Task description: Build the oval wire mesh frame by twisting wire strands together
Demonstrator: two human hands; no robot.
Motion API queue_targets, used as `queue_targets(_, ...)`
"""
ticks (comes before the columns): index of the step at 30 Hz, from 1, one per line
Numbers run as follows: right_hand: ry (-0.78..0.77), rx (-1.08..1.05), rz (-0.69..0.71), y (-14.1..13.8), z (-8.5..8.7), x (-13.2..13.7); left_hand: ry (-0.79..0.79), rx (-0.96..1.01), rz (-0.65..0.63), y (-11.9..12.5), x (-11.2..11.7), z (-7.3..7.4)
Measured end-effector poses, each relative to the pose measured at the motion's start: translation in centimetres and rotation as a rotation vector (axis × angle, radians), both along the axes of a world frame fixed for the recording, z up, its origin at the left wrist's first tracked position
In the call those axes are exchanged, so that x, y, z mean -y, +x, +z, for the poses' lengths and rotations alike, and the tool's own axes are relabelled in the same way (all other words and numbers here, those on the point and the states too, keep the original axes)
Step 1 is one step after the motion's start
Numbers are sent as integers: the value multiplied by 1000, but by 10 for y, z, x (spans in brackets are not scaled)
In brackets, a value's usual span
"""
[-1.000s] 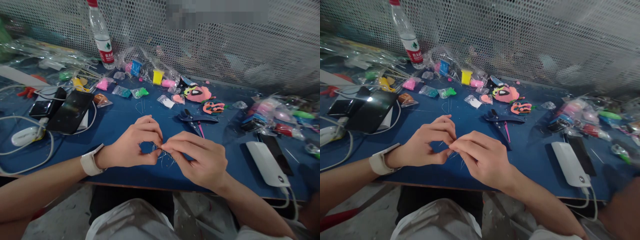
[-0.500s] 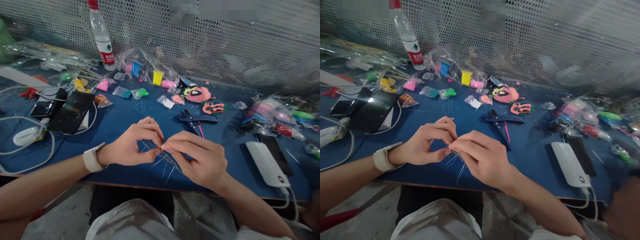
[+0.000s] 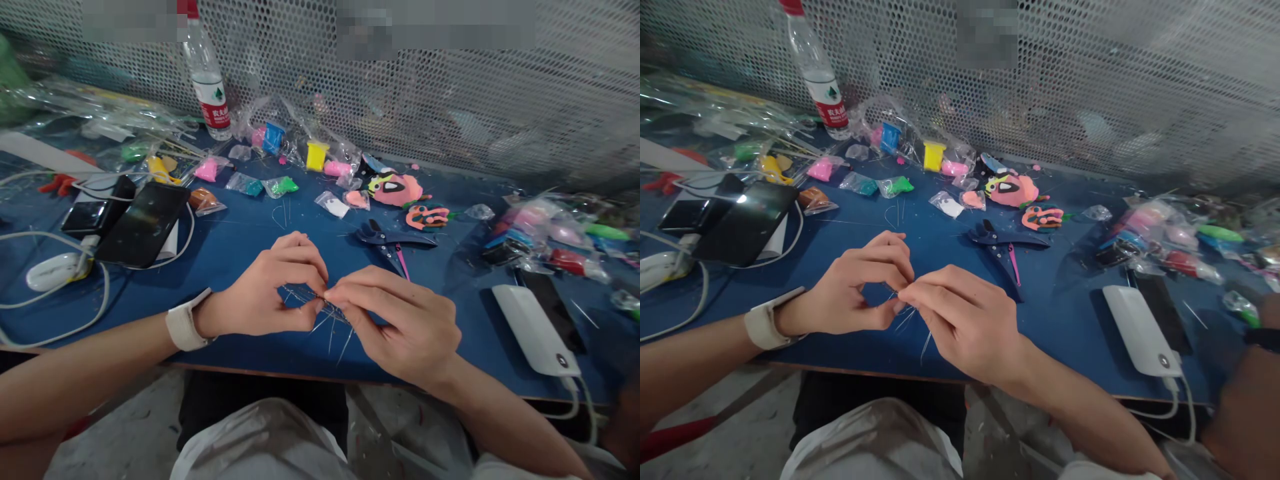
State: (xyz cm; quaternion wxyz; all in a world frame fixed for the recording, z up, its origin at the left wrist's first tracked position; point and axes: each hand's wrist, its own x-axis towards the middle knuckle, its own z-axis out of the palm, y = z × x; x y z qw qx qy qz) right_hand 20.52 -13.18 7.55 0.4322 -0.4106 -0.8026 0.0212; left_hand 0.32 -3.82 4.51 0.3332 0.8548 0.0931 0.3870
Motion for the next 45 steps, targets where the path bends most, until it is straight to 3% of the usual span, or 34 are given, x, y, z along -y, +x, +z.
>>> queue_targets(13, -11, -1, -22, -1, -1, 3, 89, -11, 112, 0, 6, 1)
queue_targets(17, -39, -63, 52, 4, -3, -3, 48, 13, 53, -1, 2, 0)
queue_targets(25, -249, -440, 106, 21, -17, -33, -283, -110, -53, -7, -12, 4)
queue_targets(31, -574, -686, 178, 28, -28, -47, -570, -73, 13, -7, -15, -1)
queue_targets(36, -817, -850, 133, 35, -43, -60, -798, -116, -1, -8, -27, -9)
queue_targets(38, -898, -852, 99, 38, -52, -68, -737, -205, 55, -10, -34, -14)
queue_targets(41, -956, -809, 29, 44, -69, -79, -344, -352, 224, -14, -44, -22)
queue_targets(43, -869, -734, -26, 48, -79, -84, -81, -445, 300, -18, -49, -26)
queue_targets(45, -741, -625, -67, 50, -84, -86, 26, -503, 303, -21, -52, -27)
